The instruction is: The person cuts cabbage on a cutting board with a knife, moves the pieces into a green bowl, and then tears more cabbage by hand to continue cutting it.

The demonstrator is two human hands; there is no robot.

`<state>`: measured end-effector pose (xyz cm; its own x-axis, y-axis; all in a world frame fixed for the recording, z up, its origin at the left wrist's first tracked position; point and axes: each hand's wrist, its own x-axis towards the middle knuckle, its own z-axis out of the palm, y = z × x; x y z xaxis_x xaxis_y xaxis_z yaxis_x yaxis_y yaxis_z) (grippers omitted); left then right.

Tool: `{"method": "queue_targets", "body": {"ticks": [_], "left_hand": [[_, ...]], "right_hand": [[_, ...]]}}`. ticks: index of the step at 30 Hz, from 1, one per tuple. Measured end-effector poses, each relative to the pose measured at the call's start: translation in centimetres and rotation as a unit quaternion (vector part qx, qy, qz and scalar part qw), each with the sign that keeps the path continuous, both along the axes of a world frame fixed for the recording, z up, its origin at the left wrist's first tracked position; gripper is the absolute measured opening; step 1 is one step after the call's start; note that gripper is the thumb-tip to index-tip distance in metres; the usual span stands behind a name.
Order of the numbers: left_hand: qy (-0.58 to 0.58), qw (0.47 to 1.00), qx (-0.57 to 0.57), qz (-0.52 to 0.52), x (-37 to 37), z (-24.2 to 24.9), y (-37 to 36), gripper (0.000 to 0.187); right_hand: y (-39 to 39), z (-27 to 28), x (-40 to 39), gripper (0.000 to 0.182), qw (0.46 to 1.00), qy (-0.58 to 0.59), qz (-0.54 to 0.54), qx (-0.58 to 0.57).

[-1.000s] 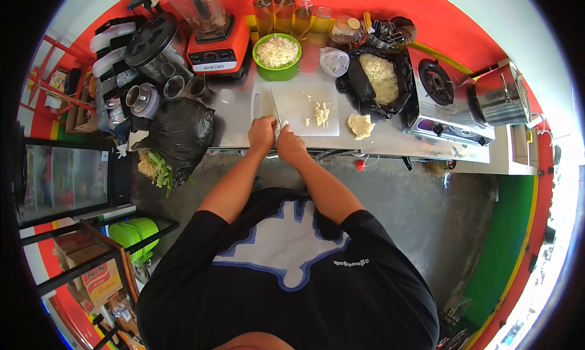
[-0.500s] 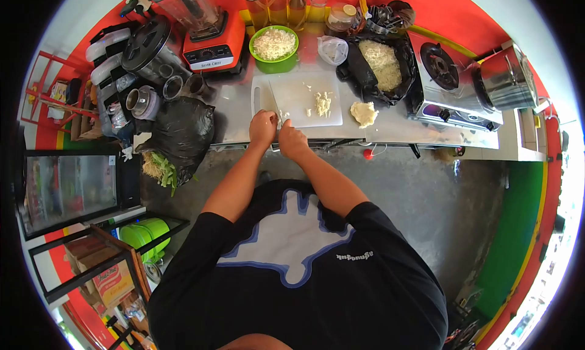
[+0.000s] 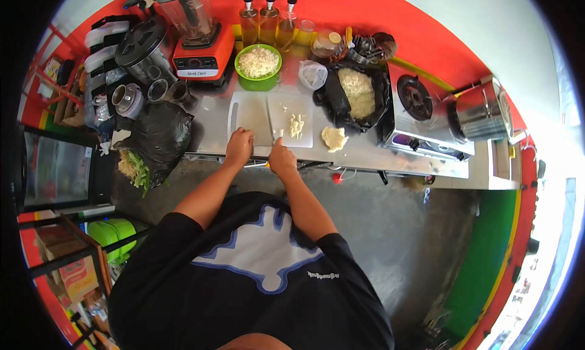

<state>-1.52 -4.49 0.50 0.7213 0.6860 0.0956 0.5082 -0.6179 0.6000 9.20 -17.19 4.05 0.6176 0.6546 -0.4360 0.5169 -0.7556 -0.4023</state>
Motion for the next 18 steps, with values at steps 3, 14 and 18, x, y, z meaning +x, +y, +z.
{"method": "queue_targets", "body": {"ticks": [3,14,18], "left_hand": [[-0.024,1.000,0.003,-0.013,1.2,-0.1,-0.5,0.011],[-0.071,0.996,0.000,-0.051,4.9,-0.5,-0.6,0.009],[-0.058,0.996,0.020,-0.058,4.8,0.1,-0.7,0.011]], "right_hand": [[-1.6,0.3,1.6,0.029,0.999,-0.008,-0.033,-0.004],[-1.9,2.4,3.1,0.034,0.999,-0.021,0.013,0.021],[-0.4,2.4,2.1,0.033,0.999,-0.029,0.033,0.030]]}}
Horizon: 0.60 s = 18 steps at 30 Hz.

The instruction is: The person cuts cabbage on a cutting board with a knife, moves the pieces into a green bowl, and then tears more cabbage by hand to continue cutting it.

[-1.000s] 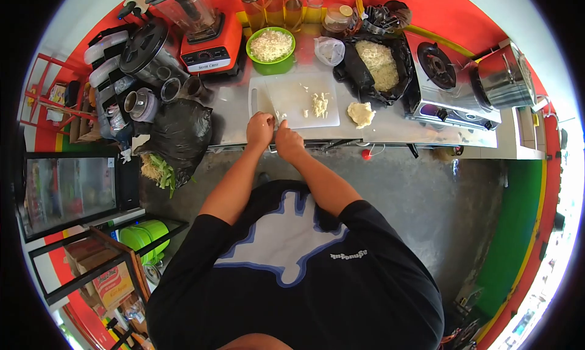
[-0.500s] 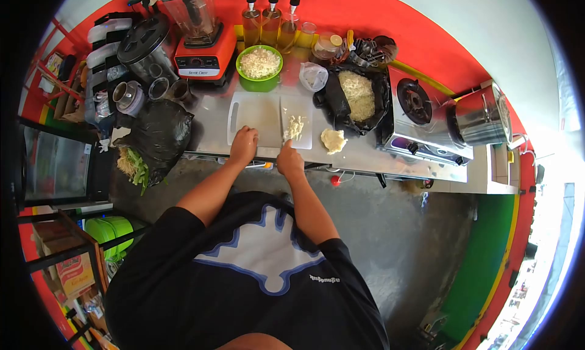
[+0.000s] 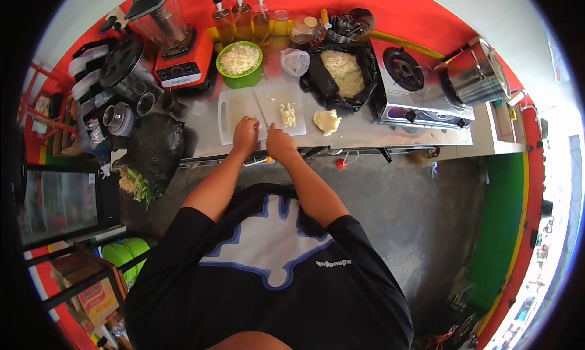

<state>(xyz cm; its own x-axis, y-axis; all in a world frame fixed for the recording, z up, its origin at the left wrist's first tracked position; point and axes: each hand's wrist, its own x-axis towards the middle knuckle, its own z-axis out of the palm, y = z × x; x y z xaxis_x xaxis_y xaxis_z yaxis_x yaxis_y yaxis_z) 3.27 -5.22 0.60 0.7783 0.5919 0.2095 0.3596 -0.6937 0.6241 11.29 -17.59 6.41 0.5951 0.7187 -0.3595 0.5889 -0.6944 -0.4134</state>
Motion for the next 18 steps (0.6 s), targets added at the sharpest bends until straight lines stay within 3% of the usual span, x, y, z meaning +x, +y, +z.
{"method": "queue_targets", "body": {"ticks": [6,18], "left_hand": [[0.004,1.000,0.006,-0.002,-0.1,-1.1,0.3,0.013],[-0.022,0.999,-0.018,0.025,-0.6,-0.8,0.2,0.012]], "right_hand": [[0.8,-0.8,-1.6,0.027,0.998,-0.012,0.054,-0.042],[1.6,-1.5,-2.6,0.027,0.999,-0.012,0.003,-0.043]]}}
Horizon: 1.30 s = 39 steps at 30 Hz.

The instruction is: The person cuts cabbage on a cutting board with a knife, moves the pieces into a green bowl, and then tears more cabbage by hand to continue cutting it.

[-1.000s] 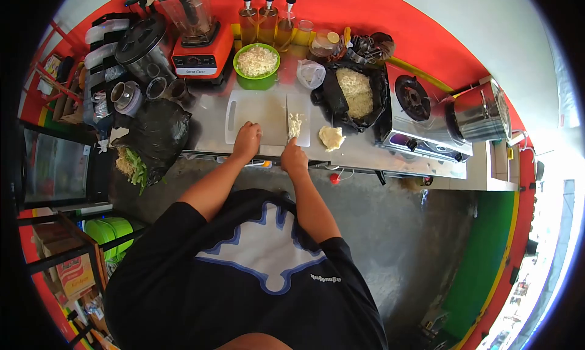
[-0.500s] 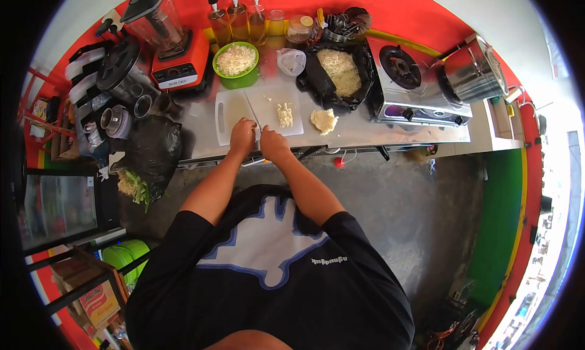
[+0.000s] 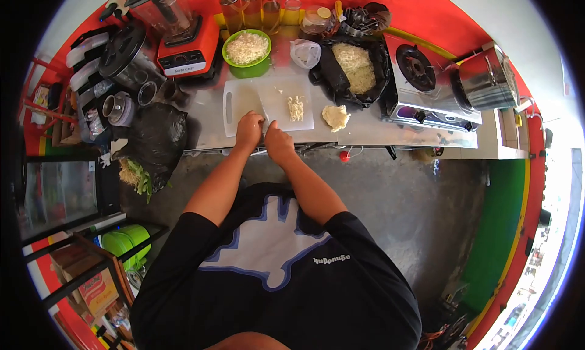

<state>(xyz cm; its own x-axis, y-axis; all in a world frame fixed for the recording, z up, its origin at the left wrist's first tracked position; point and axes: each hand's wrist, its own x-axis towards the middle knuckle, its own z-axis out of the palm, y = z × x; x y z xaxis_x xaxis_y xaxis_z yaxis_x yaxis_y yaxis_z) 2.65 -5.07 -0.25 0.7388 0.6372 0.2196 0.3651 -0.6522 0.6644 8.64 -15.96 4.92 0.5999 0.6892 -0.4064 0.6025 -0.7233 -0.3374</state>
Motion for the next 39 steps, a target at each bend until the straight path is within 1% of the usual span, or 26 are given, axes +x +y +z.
{"method": "queue_targets", "body": {"ticks": [4,6,8,9,11,12,14,15,17,19,21,23,28,30,34,37,39], "left_hand": [[-0.032,0.999,0.004,-0.011,-0.2,-0.8,0.0,0.011],[-0.035,0.999,0.007,-0.011,-0.2,-0.7,0.0,0.012],[-0.021,1.000,0.006,-0.013,-0.1,-0.3,0.0,0.007],[-0.020,1.000,0.005,-0.012,-0.2,-0.3,-0.1,0.007],[0.027,0.999,0.008,-0.025,-0.2,-0.2,0.5,0.011],[0.026,0.999,0.011,-0.024,-0.1,-0.3,0.7,0.011],[-0.002,1.000,-0.013,-0.007,0.0,-0.5,0.8,0.008],[-0.001,1.000,-0.012,-0.008,0.0,-0.1,0.9,0.008],[0.009,0.998,-0.058,0.006,-0.2,0.6,0.7,0.005],[0.017,0.998,-0.053,0.001,-0.1,0.5,0.8,0.004],[0.025,0.999,-0.043,-0.004,-0.2,0.6,1.0,0.005],[0.008,0.998,-0.058,0.009,-0.2,0.7,0.9,0.009],[0.001,0.999,-0.032,0.028,-0.1,0.3,0.9,0.013],[0.024,0.996,-0.069,0.044,0.0,0.1,1.2,0.015],[0.018,0.996,-0.078,0.037,-0.1,0.1,1.3,0.015],[0.023,0.993,-0.109,0.047,0.1,0.2,1.4,0.010],[0.057,0.984,-0.160,0.047,0.2,0.3,1.7,0.011]], "right_hand": [[-0.4,0.5,-0.4,0.030,1.000,0.014,0.003,-0.014],[-0.4,0.5,-0.5,0.031,0.999,0.026,0.001,-0.040],[-0.1,0.4,-0.2,0.031,0.999,0.028,0.000,-0.027],[0.0,0.5,-0.1,0.031,1.000,0.027,0.000,-0.012],[0.2,0.9,0.2,0.032,0.999,0.029,0.001,-0.017],[0.4,1.0,0.3,0.032,0.999,0.032,0.000,-0.020],[0.4,1.1,0.3,0.032,0.999,0.039,-0.001,-0.024],[0.4,0.9,0.2,0.032,0.998,0.047,-0.003,-0.031],[0.7,0.5,0.2,0.032,0.999,0.041,-0.001,-0.029],[0.8,0.5,0.6,0.031,0.999,0.035,0.001,-0.027],[1.0,0.6,0.9,0.031,0.999,0.019,0.027,-0.021],[1.0,0.8,0.6,0.031,0.999,0.027,0.017,-0.025],[0.8,0.3,0.4,0.033,0.999,0.039,0.011,-0.031],[1.3,0.1,0.9,0.034,0.999,0.026,0.017,-0.010],[1.1,0.4,0.7,0.034,0.999,0.022,0.026,-0.020],[0.9,0.5,0.2,0.034,0.999,0.025,0.017,-0.034],[1.2,0.3,0.4,0.034,0.999,0.024,0.011,-0.023]]}}
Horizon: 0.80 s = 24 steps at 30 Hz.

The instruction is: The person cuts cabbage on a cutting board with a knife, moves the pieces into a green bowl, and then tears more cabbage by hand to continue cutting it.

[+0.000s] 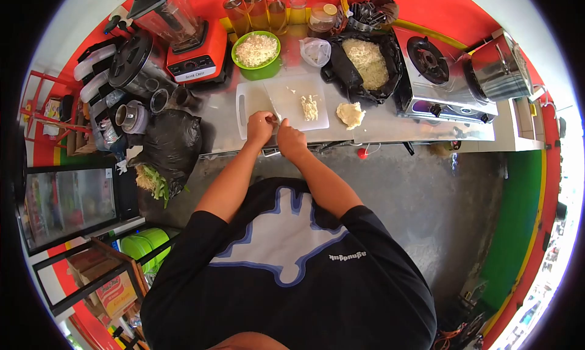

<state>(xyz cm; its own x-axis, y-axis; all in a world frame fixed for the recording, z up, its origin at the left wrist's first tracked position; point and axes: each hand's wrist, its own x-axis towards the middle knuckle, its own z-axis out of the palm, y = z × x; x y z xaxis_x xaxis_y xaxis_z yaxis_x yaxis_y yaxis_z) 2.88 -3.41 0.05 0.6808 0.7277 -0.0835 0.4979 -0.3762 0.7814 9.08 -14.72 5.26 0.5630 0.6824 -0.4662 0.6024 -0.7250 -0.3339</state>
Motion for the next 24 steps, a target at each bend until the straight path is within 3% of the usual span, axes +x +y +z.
{"method": "queue_targets", "body": {"ticks": [19,21,24], "left_hand": [[0.050,0.997,-0.054,0.018,-0.1,0.6,-0.1,0.020],[0.037,0.998,0.055,0.025,-0.4,0.5,-0.1,0.022],[0.047,0.998,0.040,-0.003,-0.7,0.2,0.3,0.021]], "right_hand": [[-1.0,-0.1,-1.1,0.027,0.998,-0.052,0.012,-0.034],[-0.6,0.0,-0.6,0.033,1.000,-0.009,0.010,-0.019],[-0.2,-0.2,-0.3,0.034,0.999,-0.038,0.029,-0.001]]}}
